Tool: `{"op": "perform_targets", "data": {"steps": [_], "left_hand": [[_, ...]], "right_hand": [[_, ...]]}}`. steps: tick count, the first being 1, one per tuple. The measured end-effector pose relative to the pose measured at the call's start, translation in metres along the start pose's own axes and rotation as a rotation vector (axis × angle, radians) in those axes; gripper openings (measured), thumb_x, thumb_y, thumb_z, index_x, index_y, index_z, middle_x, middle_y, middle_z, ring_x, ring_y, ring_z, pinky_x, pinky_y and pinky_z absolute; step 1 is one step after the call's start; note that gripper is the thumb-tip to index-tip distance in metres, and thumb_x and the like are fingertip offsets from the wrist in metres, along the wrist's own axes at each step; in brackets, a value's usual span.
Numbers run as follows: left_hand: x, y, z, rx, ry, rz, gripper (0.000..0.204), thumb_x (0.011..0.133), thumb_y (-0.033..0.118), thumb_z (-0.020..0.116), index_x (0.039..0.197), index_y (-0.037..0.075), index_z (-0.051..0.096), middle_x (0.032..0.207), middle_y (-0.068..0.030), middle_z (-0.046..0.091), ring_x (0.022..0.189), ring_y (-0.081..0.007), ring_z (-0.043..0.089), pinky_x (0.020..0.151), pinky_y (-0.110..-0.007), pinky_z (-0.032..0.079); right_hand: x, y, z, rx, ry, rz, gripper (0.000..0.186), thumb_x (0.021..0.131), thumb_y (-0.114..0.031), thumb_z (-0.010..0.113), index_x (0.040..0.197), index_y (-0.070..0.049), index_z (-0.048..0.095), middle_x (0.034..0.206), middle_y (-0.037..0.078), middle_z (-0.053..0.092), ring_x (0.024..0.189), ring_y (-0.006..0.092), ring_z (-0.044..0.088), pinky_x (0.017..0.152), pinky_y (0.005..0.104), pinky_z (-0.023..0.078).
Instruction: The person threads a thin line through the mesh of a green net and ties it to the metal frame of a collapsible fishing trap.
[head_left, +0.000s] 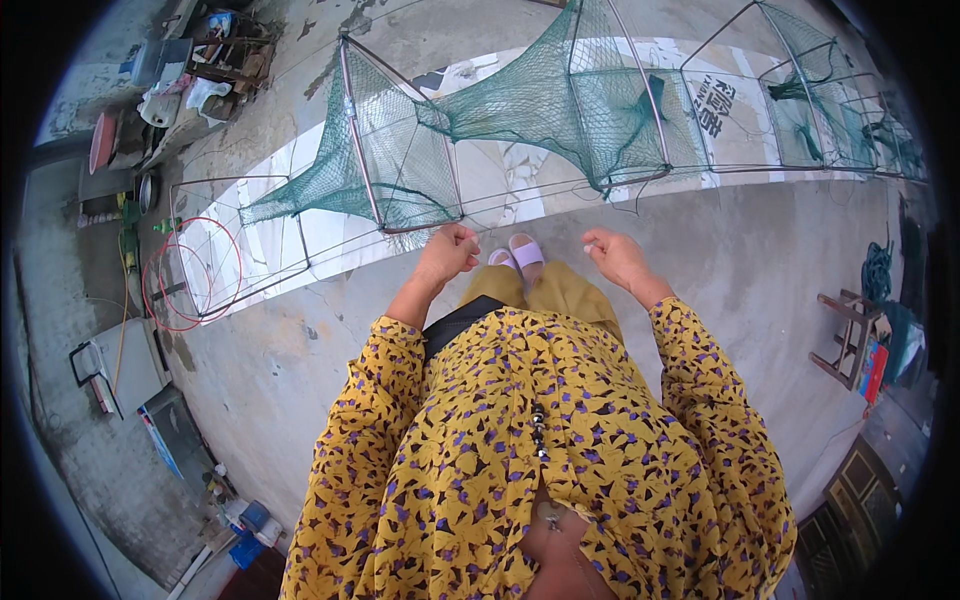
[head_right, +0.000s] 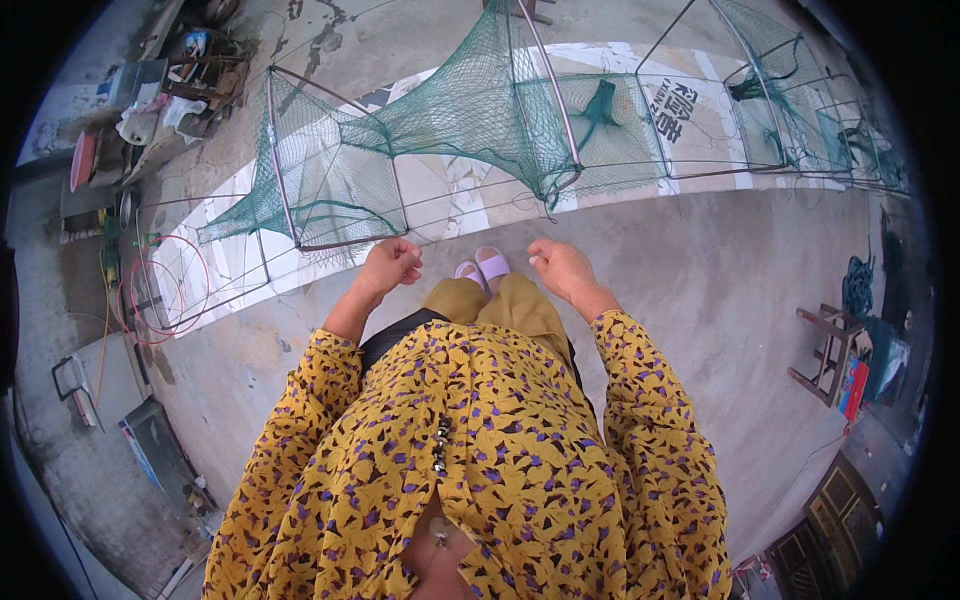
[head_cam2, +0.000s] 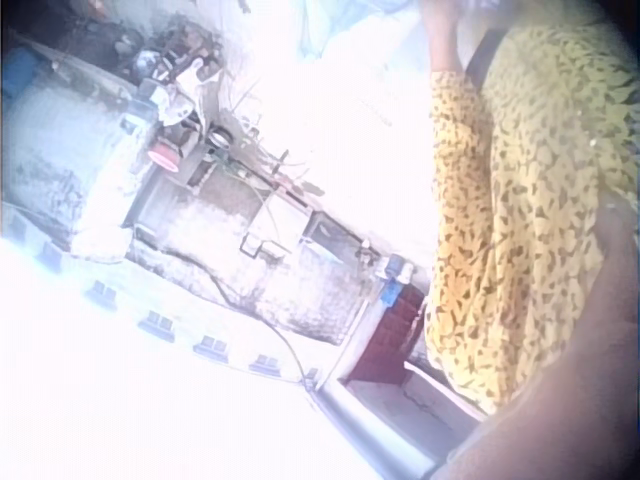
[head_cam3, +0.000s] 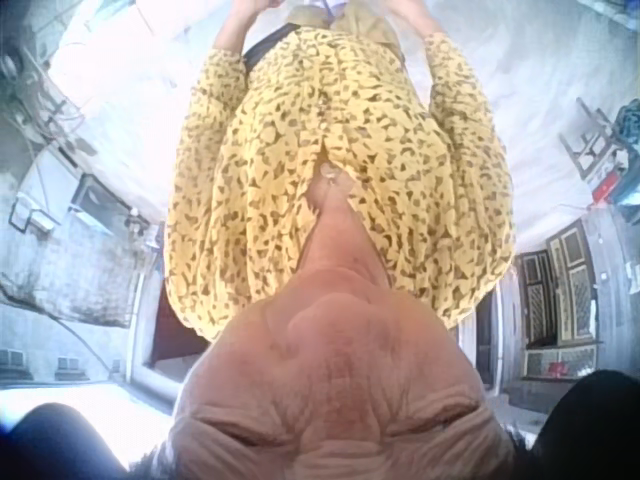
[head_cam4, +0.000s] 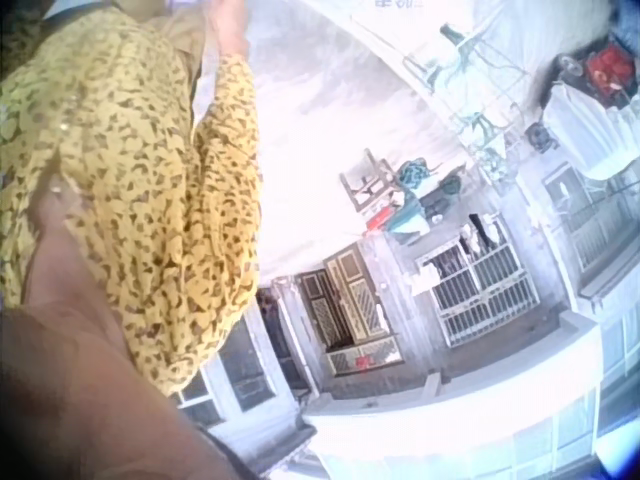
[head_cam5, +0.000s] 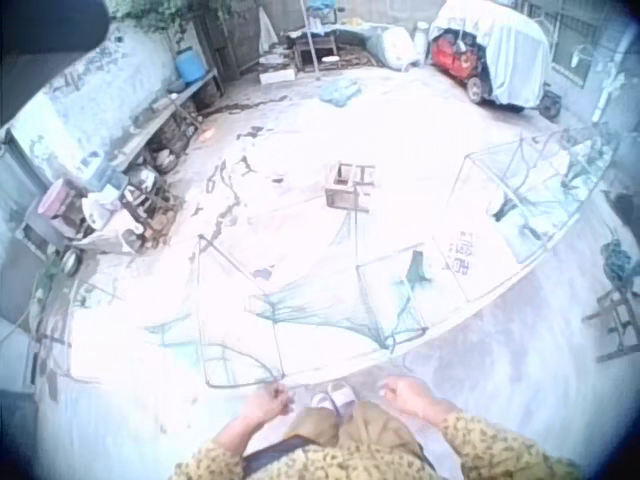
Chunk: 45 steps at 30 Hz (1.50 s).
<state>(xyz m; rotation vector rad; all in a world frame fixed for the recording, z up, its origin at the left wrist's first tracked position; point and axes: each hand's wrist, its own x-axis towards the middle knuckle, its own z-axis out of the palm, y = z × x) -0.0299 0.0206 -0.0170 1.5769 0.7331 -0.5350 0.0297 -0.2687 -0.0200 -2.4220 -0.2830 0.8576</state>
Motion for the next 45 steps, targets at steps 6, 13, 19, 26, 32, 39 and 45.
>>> {"op": "perform_targets", "data": {"steps": [6, 13, 19, 26, 32, 39, 45], "left_hand": [[0.006, 0.028, 0.035, 0.25, -0.437, 0.125, 0.02, 0.086, 0.02, 0.053, 0.092, 0.001, 0.054, 0.079, -0.0043, 0.06, 0.065, -0.0101, 0.057, 0.059, -0.023, 0.049], [-0.001, 0.07, 0.085, 0.354, -0.614, 0.248, 0.019, 0.086, 0.019, 0.054, 0.095, 0.002, 0.054, 0.079, -0.0033, 0.057, 0.065, -0.0106, 0.056, 0.06, -0.025, 0.048], [0.003, 0.072, 0.11, 0.424, -0.557, 0.491, 0.016, 0.085, 0.013, 0.054, 0.095, 0.0, 0.054, 0.08, -0.005, 0.057, 0.064, -0.011, 0.056, 0.059, -0.024, 0.048], [0.012, 0.062, 0.078, 0.076, -0.14, 0.415, 0.014, 0.084, 0.007, 0.053, 0.095, -0.002, 0.053, 0.082, -0.0069, 0.058, 0.061, -0.0125, 0.057, 0.055, -0.025, 0.049], [0.007, 0.06, 0.051, -0.156, 0.142, 0.298, 0.016, 0.085, 0.005, 0.051, 0.099, -0.001, 0.052, 0.082, -0.0071, 0.057, 0.061, -0.0123, 0.058, 0.053, -0.023, 0.049], [0.006, 0.053, 0.038, -0.226, 0.436, 0.338, 0.03, 0.082, 0.0, 0.051, 0.111, 0.0, 0.045, 0.101, -0.0108, 0.053, 0.062, -0.0124, 0.059, 0.053, -0.024, 0.049], [0.018, 0.047, 0.042, -0.1, 0.557, 0.621, 0.046, 0.074, 0.0, 0.057, 0.116, 0.002, 0.04, 0.107, -0.0148, 0.048, 0.064, -0.0187, 0.057, 0.06, -0.028, 0.048]], "right_hand": [[-0.025, 0.025, -0.016, 0.215, 0.15, 0.144, 0.021, 0.081, -0.019, 0.054, 0.099, -0.01, 0.058, 0.08, 0.008, 0.062, 0.07, 0.0215, 0.059, 0.067, 0.032, 0.046], [-0.016, 0.011, -0.059, 0.479, 0.264, 0.158, 0.022, 0.081, -0.013, 0.056, 0.102, -0.006, 0.056, 0.074, 0.001, 0.055, 0.06, 0.0081, 0.054, 0.056, 0.024, 0.045], [0.025, -0.03, -0.073, 0.495, 0.389, 0.034, 0.029, 0.079, -0.013, 0.057, 0.107, -0.005, 0.052, 0.088, 0.006, 0.059, 0.065, 0.0128, 0.059, 0.061, 0.0267, 0.047], [0.077, -0.105, -0.038, 0.241, 0.44, -0.156, 0.037, 0.076, -0.017, 0.06, 0.11, -0.006, 0.049, 0.097, 0.01, 0.059, 0.084, 0.0233, 0.059, 0.071, 0.0333, 0.047], [0.091, -0.152, -0.014, -0.038, 0.319, 0.04, 0.052, 0.073, -0.032, 0.064, 0.115, -0.008, 0.045, 0.099, 0.007, 0.057, 0.092, 0.0253, 0.056, 0.077, 0.0403, 0.044], [0.085, -0.15, -0.006, 0.133, 0.301, -0.241, 0.023, 0.074, -0.019, 0.061, 0.094, -0.007, 0.059, 0.085, 0.008, 0.057, 0.075, 0.0248, 0.058, 0.064, 0.0355, 0.046], [0.063, -0.152, -0.006, 0.22, 0.308, -0.392, 0.012, 0.076, -0.012, 0.059, 0.087, -0.007, 0.059, 0.087, 0.008, 0.054, 0.068, 0.0231, 0.057, 0.06, 0.0313, 0.045]]}}
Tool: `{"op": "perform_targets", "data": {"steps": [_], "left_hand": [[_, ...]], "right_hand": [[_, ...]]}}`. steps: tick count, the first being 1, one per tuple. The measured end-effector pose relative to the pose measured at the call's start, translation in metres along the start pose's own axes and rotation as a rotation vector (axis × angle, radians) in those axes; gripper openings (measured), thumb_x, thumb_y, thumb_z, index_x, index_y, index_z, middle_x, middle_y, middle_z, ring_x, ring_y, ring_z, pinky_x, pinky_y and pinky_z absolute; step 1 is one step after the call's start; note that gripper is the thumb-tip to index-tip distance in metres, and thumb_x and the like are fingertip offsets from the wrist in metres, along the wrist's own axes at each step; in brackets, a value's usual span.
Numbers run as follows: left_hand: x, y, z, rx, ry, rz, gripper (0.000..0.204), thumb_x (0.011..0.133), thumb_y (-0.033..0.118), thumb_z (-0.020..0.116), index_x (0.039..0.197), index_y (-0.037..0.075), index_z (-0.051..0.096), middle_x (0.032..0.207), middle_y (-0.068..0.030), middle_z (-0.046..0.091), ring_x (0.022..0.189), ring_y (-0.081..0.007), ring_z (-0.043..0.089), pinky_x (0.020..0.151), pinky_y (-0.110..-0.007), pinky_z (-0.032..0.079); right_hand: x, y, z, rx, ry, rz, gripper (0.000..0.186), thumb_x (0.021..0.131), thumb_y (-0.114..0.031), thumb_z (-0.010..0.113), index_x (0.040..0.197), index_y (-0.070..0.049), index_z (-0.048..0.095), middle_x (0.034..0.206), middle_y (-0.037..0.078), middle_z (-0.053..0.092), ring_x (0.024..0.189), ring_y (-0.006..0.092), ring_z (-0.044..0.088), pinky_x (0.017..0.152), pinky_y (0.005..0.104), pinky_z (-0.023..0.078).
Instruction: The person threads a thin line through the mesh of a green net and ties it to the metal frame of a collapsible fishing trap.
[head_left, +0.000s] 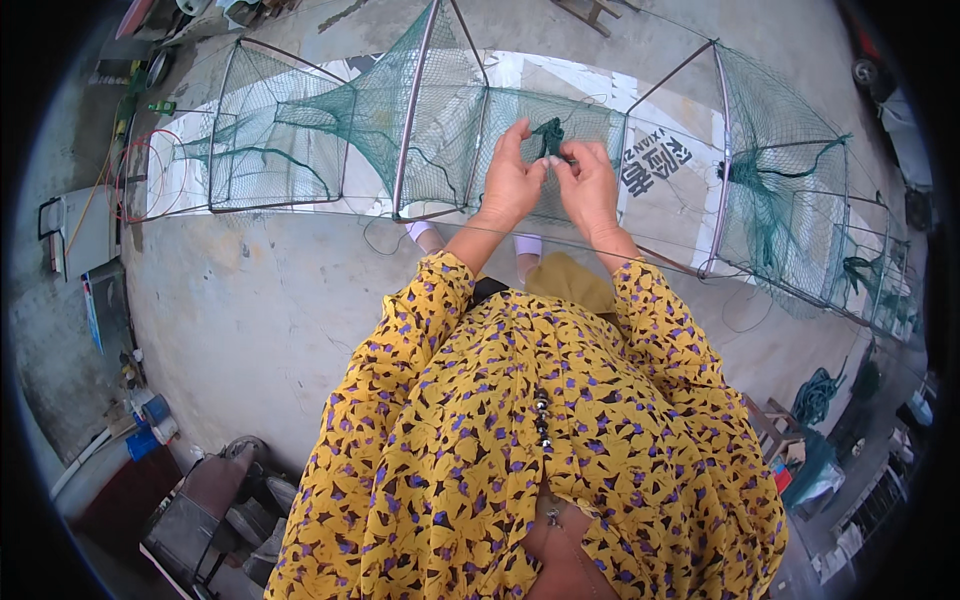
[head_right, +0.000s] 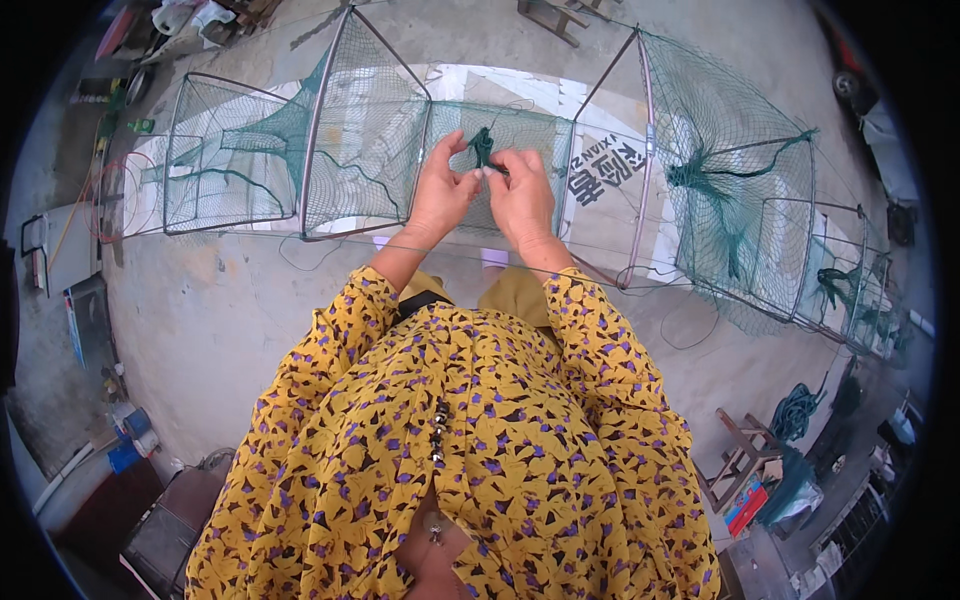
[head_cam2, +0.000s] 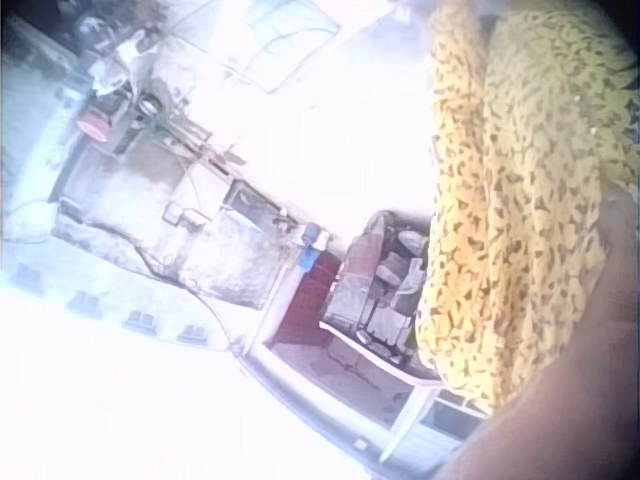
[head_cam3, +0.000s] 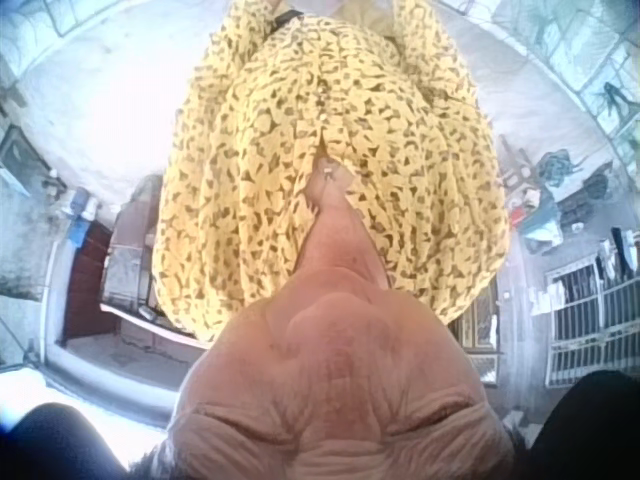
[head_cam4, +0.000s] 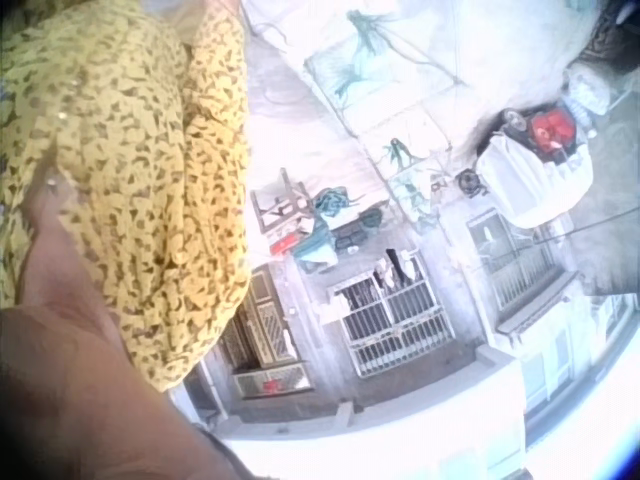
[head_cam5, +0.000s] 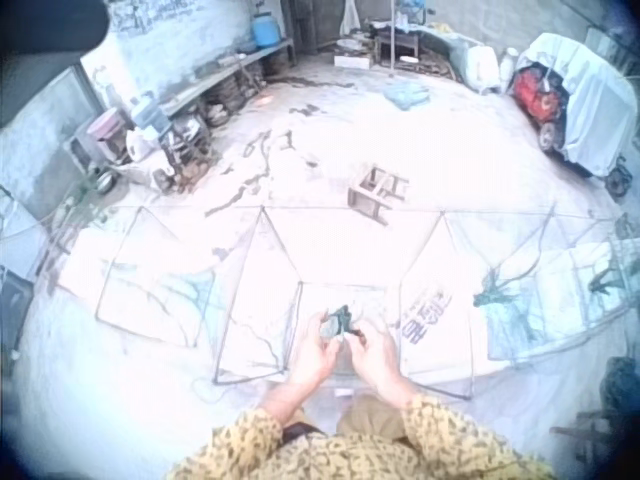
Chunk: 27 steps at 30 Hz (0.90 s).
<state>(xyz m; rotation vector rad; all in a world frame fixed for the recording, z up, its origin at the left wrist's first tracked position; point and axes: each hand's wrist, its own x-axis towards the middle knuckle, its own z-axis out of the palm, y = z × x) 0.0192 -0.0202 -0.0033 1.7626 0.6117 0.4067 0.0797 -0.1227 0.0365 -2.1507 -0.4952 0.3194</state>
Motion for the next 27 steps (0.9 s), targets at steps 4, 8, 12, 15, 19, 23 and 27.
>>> {"op": "perform_targets", "data": {"steps": [4, 8, 12, 15, 19, 23, 27], "left_hand": [[0.002, 0.007, -0.003, -0.059, -0.058, 0.003, 0.033, 0.072, 0.002, 0.06, 0.104, 0.002, 0.049, 0.099, -0.0123, 0.05, 0.064, -0.017, 0.056, 0.058, -0.028, 0.047], [0.004, 0.018, -0.014, 0.031, -0.06, 0.008, 0.016, 0.072, 0.0, 0.06, 0.087, 0.001, 0.053, 0.088, -0.0095, 0.051, 0.061, -0.0151, 0.056, 0.055, -0.026, 0.046], [0.004, 0.008, -0.018, -0.282, 0.033, -0.058, 0.015, 0.075, -0.003, 0.057, 0.088, 0.0, 0.051, 0.085, -0.0087, 0.052, 0.054, -0.0125, 0.055, 0.049, -0.024, 0.045], [0.0, 0.014, -0.028, -0.404, 0.014, -0.227, 0.013, 0.077, -0.004, 0.054, 0.089, 0.0, 0.05, 0.083, -0.0082, 0.053, 0.049, -0.0106, 0.055, 0.043, -0.024, 0.044], [-0.002, 0.01, -0.031, -0.433, 0.035, -0.254, 0.012, 0.079, -0.003, 0.052, 0.091, 0.001, 0.049, 0.077, -0.0057, 0.054, 0.047, -0.0094, 0.053, 0.039, -0.022, 0.042], [0.005, 0.005, -0.028, -0.387, 0.007, -0.262, 0.012, 0.081, 0.0, 0.051, 0.093, 0.001, 0.048, 0.072, -0.0046, 0.055, 0.047, -0.0085, 0.053, 0.038, -0.02, 0.039], [0.01, 0.01, -0.032, -0.375, 0.008, -0.302, 0.011, 0.082, 0.001, 0.05, 0.093, 0.0, 0.048, 0.074, -0.0057, 0.056, 0.047, -0.0088, 0.054, 0.038, -0.02, 0.039]], "right_hand": [[-0.006, 0.005, 0.0, 0.004, 0.0, -0.026, 0.01, 0.077, -0.009, 0.059, 0.086, -0.006, 0.059, 0.086, 0.009, 0.053, 0.067, 0.0215, 0.056, 0.06, 0.0301, 0.045], [-0.015, 0.007, -0.002, 0.001, -0.014, -0.06, 0.013, 0.076, -0.007, 0.059, 0.089, -0.005, 0.059, 0.088, 0.009, 0.052, 0.067, 0.021, 0.056, 0.061, 0.0303, 0.046], [-0.034, -0.007, -0.016, -0.02, -0.052, -0.112, 0.03, 0.077, -0.007, 0.059, 0.107, -0.004, 0.052, 0.097, 0.012, 0.051, 0.072, 0.0219, 0.057, 0.066, 0.0303, 0.047], [-0.07, -0.032, -0.059, -0.122, -0.357, -0.16, 0.044, 0.079, -0.009, 0.058, 0.12, -0.005, 0.043, 0.106, 0.014, 0.05, 0.08, 0.0245, 0.058, 0.072, 0.0327, 0.047], [-0.087, -0.1, -0.136, -0.181, -0.932, 0.019, 0.032, 0.08, -0.01, 0.059, 0.11, -0.002, 0.051, 0.093, 0.012, 0.059, 0.077, 0.0248, 0.06, 0.07, 0.0326, 0.048], [-0.053, -0.164, -0.165, -0.094, -0.669, -0.06, 0.019, 0.081, -0.01, 0.058, 0.099, -0.004, 0.058, 0.08, 0.009, 0.061, 0.074, 0.0221, 0.06, 0.064, 0.0286, 0.046], [0.029, -0.159, -0.123, -0.776, -0.814, -0.546, 0.018, 0.081, -0.009, 0.055, 0.098, -0.007, 0.059, 0.091, 0.011, 0.062, 0.083, 0.0273, 0.059, 0.071, 0.0351, 0.046]]}}
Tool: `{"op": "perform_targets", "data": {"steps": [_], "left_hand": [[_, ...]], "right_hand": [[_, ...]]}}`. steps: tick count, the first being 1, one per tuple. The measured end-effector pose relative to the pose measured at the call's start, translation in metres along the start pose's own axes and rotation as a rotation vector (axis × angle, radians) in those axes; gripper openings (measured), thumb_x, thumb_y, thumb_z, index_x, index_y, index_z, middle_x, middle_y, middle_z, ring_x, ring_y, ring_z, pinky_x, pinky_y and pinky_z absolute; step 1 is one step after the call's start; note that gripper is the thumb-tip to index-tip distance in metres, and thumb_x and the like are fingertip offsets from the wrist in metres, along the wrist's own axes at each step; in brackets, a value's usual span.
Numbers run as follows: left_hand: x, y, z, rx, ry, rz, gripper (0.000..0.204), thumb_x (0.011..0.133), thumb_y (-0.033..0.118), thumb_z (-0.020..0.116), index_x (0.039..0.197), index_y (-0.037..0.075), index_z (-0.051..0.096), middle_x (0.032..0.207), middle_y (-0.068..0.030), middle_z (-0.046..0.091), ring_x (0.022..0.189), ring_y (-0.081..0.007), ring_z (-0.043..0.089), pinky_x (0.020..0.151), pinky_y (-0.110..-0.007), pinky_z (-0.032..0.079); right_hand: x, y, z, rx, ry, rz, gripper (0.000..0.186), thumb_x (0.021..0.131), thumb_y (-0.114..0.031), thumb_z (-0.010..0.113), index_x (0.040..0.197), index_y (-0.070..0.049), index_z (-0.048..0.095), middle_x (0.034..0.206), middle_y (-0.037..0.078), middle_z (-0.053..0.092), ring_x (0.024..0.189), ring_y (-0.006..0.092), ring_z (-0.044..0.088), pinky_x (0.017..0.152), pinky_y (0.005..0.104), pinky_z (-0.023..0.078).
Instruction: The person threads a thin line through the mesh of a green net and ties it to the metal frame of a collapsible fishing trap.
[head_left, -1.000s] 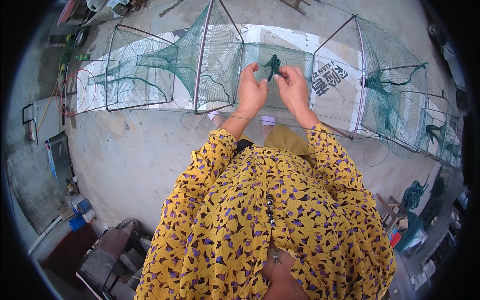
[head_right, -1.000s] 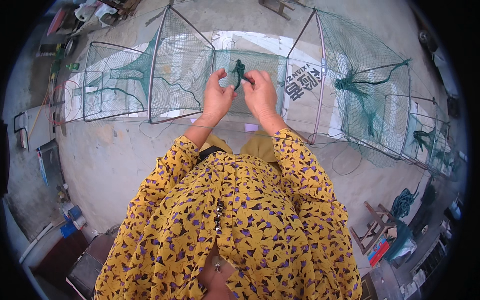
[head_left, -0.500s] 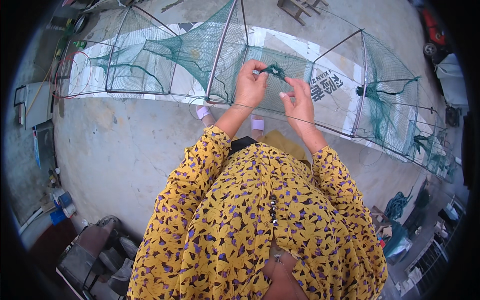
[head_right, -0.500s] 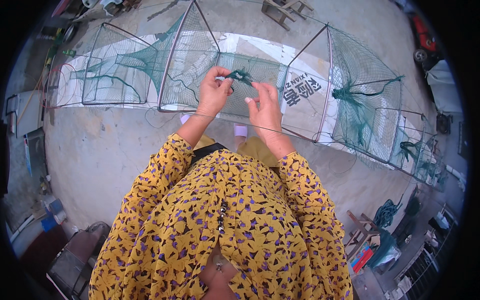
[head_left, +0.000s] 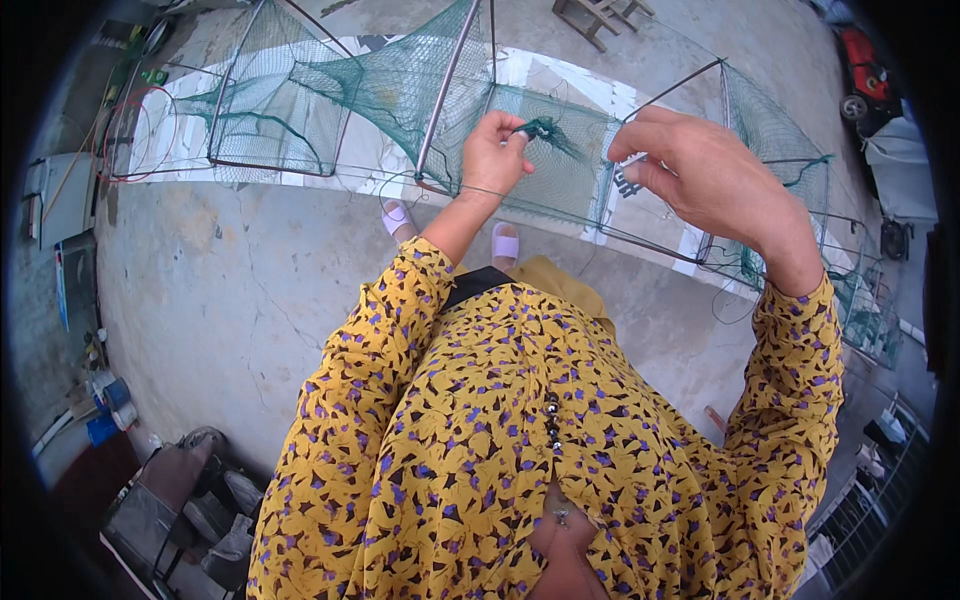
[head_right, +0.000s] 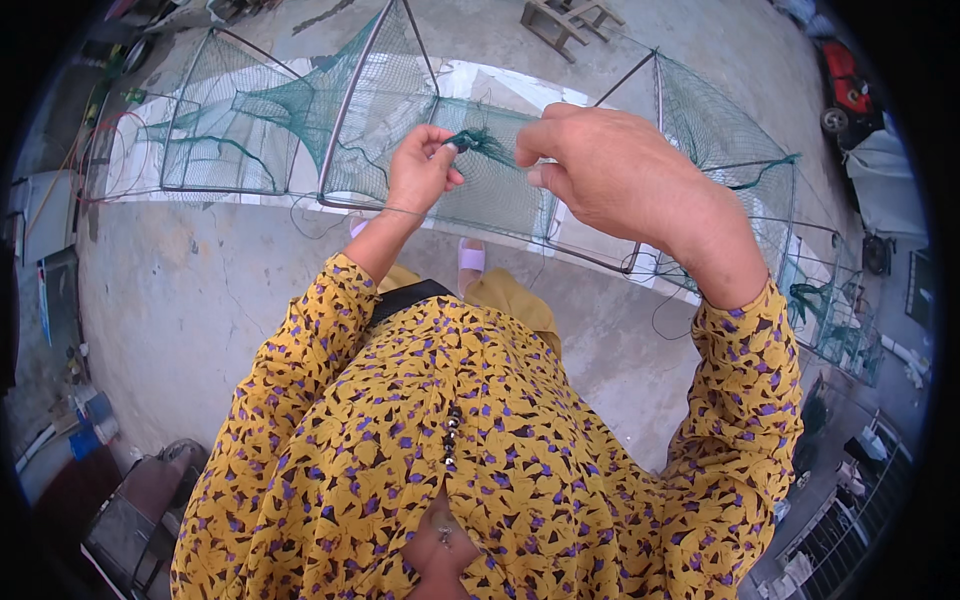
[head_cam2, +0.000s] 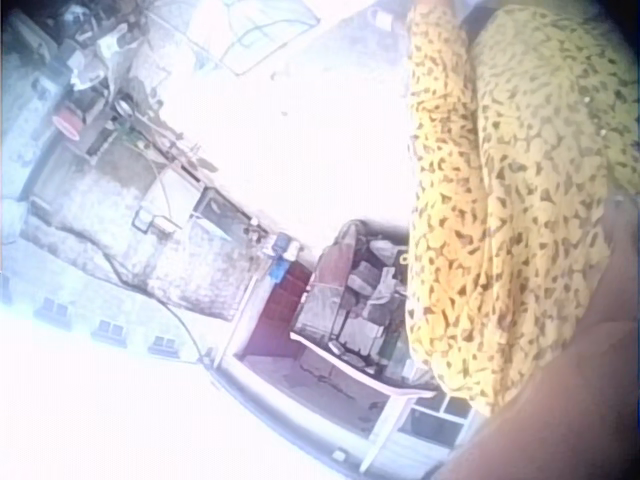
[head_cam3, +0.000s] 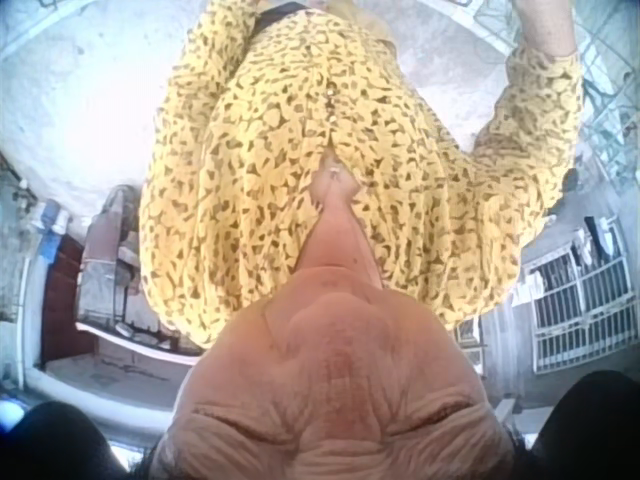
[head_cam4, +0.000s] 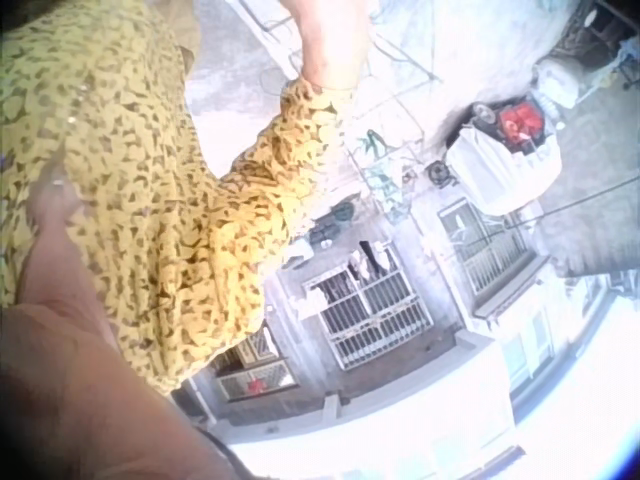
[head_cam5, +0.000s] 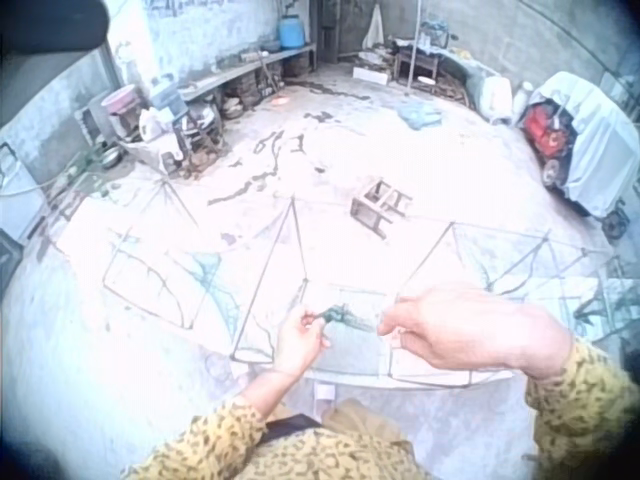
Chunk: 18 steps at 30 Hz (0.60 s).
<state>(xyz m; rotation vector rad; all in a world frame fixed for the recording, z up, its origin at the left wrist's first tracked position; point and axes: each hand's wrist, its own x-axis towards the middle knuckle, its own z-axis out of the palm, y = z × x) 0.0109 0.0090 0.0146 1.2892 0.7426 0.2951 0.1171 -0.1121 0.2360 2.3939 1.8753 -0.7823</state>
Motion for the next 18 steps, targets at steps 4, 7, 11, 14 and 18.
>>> {"op": "perform_targets", "data": {"steps": [4, 7, 11, 14, 18], "left_hand": [[-0.001, 0.009, 0.011, -0.03, -0.027, -0.014, 0.01, 0.083, 0.002, 0.05, 0.093, 0.001, 0.048, 0.072, -0.0051, 0.057, 0.046, -0.009, 0.053, 0.038, -0.02, 0.04], [-0.004, 0.015, 0.018, -0.059, -0.026, -0.033, 0.01, 0.083, 0.003, 0.05, 0.093, 0.002, 0.048, 0.071, -0.0048, 0.058, 0.045, -0.0091, 0.053, 0.038, -0.02, 0.04], [-0.008, 0.015, 0.018, -0.077, -0.025, -0.012, 0.01, 0.084, 0.004, 0.05, 0.093, 0.002, 0.047, 0.072, -0.0053, 0.059, 0.045, -0.0094, 0.053, 0.038, -0.021, 0.04], [-0.008, 0.014, 0.018, -0.151, -0.017, -0.047, 0.01, 0.084, 0.004, 0.05, 0.094, 0.002, 0.047, 0.072, -0.0053, 0.058, 0.045, -0.0098, 0.053, 0.038, -0.021, 0.04], [-0.009, 0.015, 0.013, -0.118, -0.029, -0.04, 0.011, 0.084, 0.003, 0.049, 0.094, 0.002, 0.047, 0.073, -0.0055, 0.058, 0.045, -0.01, 0.053, 0.038, -0.021, 0.041]], "right_hand": [[0.061, 0.025, 0.041, -0.123, -0.367, 0.081, 0.031, 0.079, -0.004, 0.051, 0.109, -0.008, 0.052, 0.101, 0.014, 0.057, 0.092, 0.031, 0.055, 0.078, 0.0379, 0.044], [0.076, 0.033, 0.056, -0.137, -0.348, 0.134, 0.04, 0.079, -0.003, 0.05, 0.118, -0.01, 0.045, 0.103, 0.014, 0.057, 0.096, 0.031, 0.054, 0.08, 0.0375, 0.043], [0.08, 0.039, 0.064, -0.053, -0.32, 0.1, 0.044, 0.079, -0.005, 0.052, 0.121, -0.011, 0.042, 0.103, 0.014, 0.057, 0.096, 0.0306, 0.055, 0.08, 0.0371, 0.043], [0.079, 0.047, 0.07, 0.082, -0.288, 0.096, 0.043, 0.079, -0.008, 0.055, 0.12, -0.011, 0.043, 0.102, 0.013, 0.057, 0.095, 0.0304, 0.055, 0.079, 0.0369, 0.044], [0.085, 0.045, 0.069, 0.041, -0.32, 0.128, 0.034, 0.078, -0.012, 0.059, 0.11, -0.011, 0.048, 0.099, 0.013, 0.058, 0.09, 0.0298, 0.056, 0.077, 0.0378, 0.045]]}}
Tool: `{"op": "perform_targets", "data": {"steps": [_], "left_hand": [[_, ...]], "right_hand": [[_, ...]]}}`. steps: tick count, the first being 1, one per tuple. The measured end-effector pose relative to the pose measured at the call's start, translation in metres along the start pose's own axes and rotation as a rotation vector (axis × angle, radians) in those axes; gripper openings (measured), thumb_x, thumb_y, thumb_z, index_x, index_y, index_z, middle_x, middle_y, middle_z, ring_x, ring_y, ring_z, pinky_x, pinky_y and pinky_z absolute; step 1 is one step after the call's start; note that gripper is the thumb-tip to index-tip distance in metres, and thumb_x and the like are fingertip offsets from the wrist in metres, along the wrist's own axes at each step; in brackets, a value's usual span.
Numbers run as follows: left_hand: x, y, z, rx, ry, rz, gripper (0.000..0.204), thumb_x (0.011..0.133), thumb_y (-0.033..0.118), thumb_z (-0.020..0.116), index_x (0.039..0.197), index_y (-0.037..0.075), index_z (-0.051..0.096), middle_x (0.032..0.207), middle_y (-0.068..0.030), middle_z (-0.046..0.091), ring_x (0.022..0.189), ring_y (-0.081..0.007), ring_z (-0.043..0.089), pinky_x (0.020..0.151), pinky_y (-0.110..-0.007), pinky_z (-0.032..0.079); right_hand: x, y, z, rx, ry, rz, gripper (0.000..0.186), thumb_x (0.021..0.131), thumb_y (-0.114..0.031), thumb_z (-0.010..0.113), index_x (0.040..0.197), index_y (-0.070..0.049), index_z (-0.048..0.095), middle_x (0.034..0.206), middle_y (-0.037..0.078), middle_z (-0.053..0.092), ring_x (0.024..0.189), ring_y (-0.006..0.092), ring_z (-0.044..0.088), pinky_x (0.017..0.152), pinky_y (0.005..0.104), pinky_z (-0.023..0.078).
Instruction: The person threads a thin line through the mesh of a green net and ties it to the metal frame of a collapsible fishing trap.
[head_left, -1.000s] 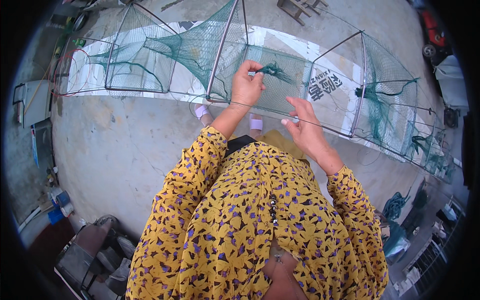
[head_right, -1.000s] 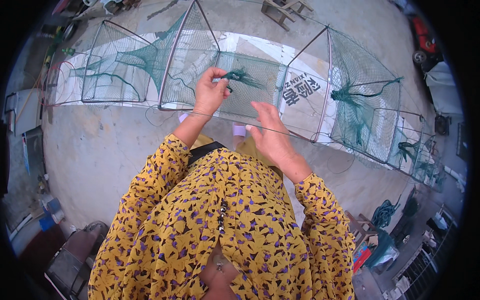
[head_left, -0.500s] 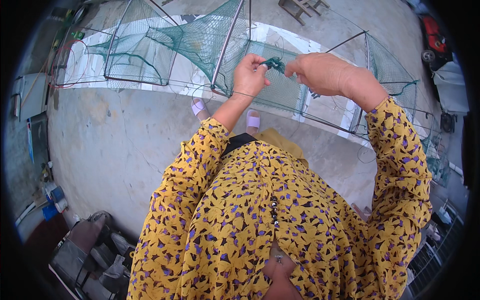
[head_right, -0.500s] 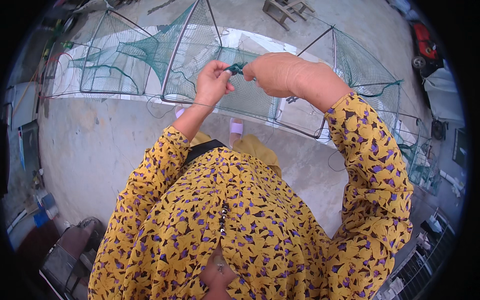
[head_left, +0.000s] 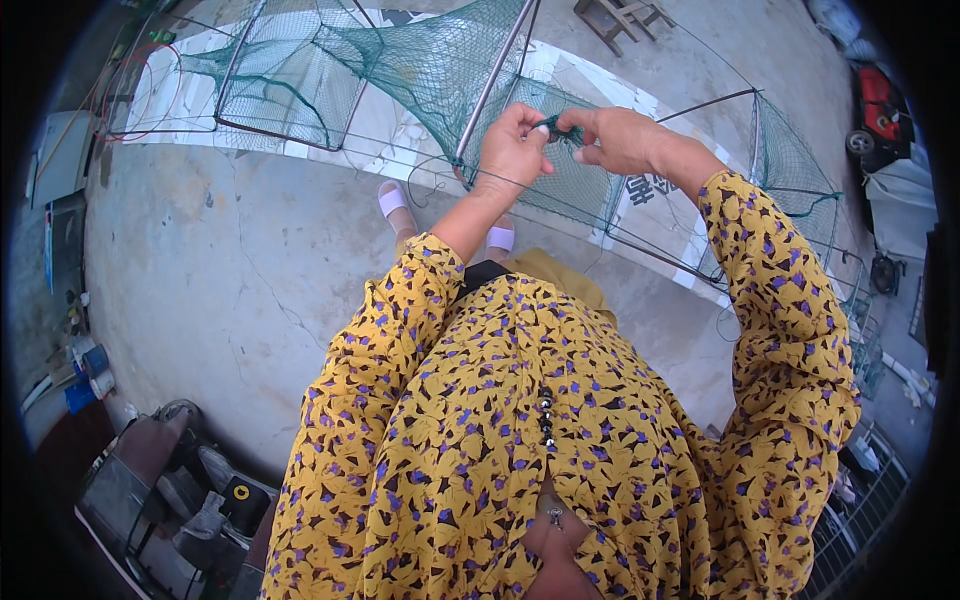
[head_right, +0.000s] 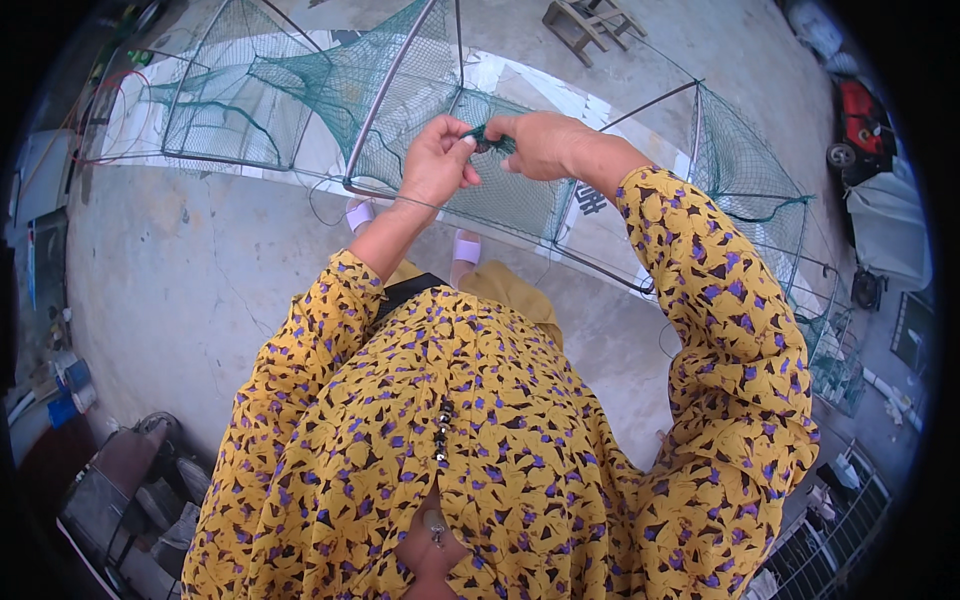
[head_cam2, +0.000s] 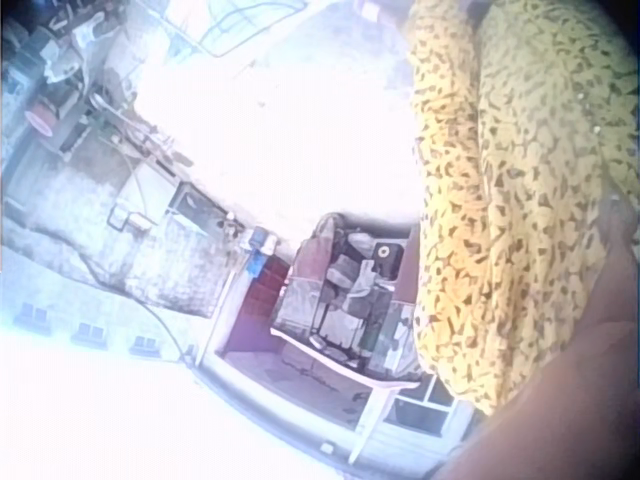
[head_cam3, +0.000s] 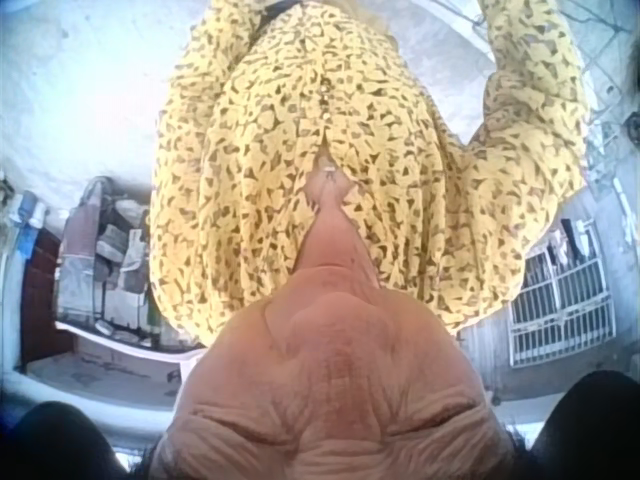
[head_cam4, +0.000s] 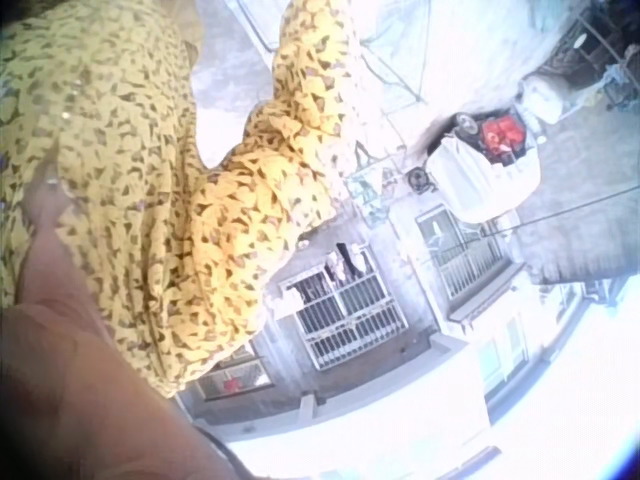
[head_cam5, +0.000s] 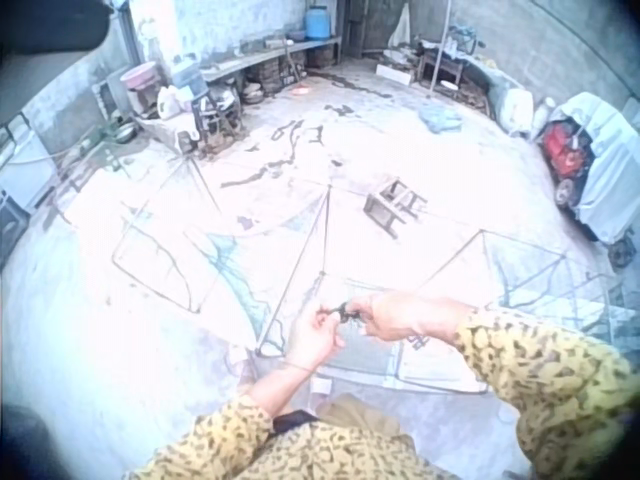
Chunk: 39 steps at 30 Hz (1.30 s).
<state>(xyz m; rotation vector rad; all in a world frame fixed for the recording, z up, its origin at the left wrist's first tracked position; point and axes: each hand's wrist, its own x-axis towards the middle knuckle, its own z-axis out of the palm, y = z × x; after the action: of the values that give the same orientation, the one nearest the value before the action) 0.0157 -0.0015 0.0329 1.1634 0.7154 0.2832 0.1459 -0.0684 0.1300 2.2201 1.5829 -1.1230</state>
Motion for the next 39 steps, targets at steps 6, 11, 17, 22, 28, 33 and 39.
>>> {"op": "perform_targets", "data": {"steps": [6, 11, 17, 22, 28, 33, 39], "left_hand": [[0.003, 0.004, -0.003, -0.016, 0.068, 0.061, 0.01, 0.083, 0.0, 0.048, 0.094, 0.0, 0.046, 0.073, -0.0067, 0.054, 0.05, -0.0113, 0.056, 0.042, -0.021, 0.044], [0.006, 0.006, -0.012, -0.08, 0.177, 0.005, 0.012, 0.081, -0.002, 0.046, 0.092, 0.001, 0.047, 0.073, -0.0053, 0.052, 0.055, -0.0113, 0.055, 0.047, -0.022, 0.045], [0.016, 0.008, -0.011, 0.448, 0.041, 0.089, 0.023, 0.071, 0.019, 0.06, 0.087, 0.005, 0.053, 0.084, -0.0135, 0.052, 0.075, -0.0267, 0.057, 0.067, -0.036, 0.046], [0.004, 0.018, -0.012, 0.934, 0.125, 0.303, 0.025, 0.068, 0.022, 0.063, 0.085, 0.005, 0.057, 0.078, -0.0122, 0.056, 0.07, -0.0255, 0.055, 0.063, -0.033, 0.045], [0.001, 0.02, -0.016, 0.733, 0.34, 0.377, 0.015, 0.066, 0.013, 0.061, 0.08, 0.011, 0.057, 0.083, -0.0086, 0.053, 0.071, -0.0268, 0.055, 0.063, -0.037, 0.044], [-0.002, 0.027, -0.012, 0.637, 0.47, 0.618, 0.01, 0.066, 0.005, 0.058, 0.076, 0.008, 0.058, 0.075, -0.0051, 0.053, 0.065, -0.0206, 0.052, 0.06, -0.032, 0.044], [0.004, 0.025, -0.021, 0.607, 0.37, 0.476, 0.009, 0.067, 0.004, 0.057, 0.075, 0.008, 0.055, 0.073, -0.0057, 0.052, 0.062, -0.0205, 0.055, 0.056, -0.033, 0.044]], "right_hand": [[-0.011, -0.002, 0.007, -0.354, 0.217, -0.032, 0.021, 0.073, -0.009, 0.06, 0.092, -0.006, 0.054, 0.088, 0.013, 0.057, 0.087, 0.0297, 0.057, 0.074, 0.0387, 0.045], [-0.016, -0.005, 0.007, -0.356, 0.167, -0.026, 0.024, 0.069, -0.001, 0.056, 0.092, -0.004, 0.054, 0.09, 0.012, 0.056, 0.088, 0.0294, 0.057, 0.074, 0.0379, 0.046], [-0.019, -0.004, 0.01, -0.39, 0.185, -0.029, 0.018, 0.071, 0.001, 0.051, 0.086, -0.003, 0.06, 0.09, 0.015, 0.057, 0.087, 0.0296, 0.058, 0.077, 0.0363, 0.046], [-0.026, -0.007, -0.002, -0.501, -0.031, 0.05, 0.019, 0.071, 0.0, 0.051, 0.086, -0.003, 0.062, 0.09, 0.014, 0.057, 0.088, 0.0289, 0.058, 0.078, 0.0356, 0.046], [-0.039, -0.005, -0.005, -0.483, 0.085, -0.032, 0.022, 0.071, -0.001, 0.054, 0.09, -0.006, 0.064, 0.092, 0.012, 0.059, 0.087, 0.0274, 0.058, 0.077, 0.0348, 0.046], [-0.032, -0.008, -0.002, -0.367, 0.157, -0.031, 0.02, 0.072, -0.003, 0.056, 0.09, -0.007, 0.065, 0.089, 0.012, 0.06, 0.085, 0.0277, 0.058, 0.077, 0.0352, 0.046], [-0.029, -0.007, 0.002, -0.37, 0.187, -0.006, 0.017, 0.073, -0.005, 0.056, 0.087, -0.007, 0.065, 0.085, 0.013, 0.061, 0.082, 0.0279, 0.058, 0.075, 0.0353, 0.046]]}}
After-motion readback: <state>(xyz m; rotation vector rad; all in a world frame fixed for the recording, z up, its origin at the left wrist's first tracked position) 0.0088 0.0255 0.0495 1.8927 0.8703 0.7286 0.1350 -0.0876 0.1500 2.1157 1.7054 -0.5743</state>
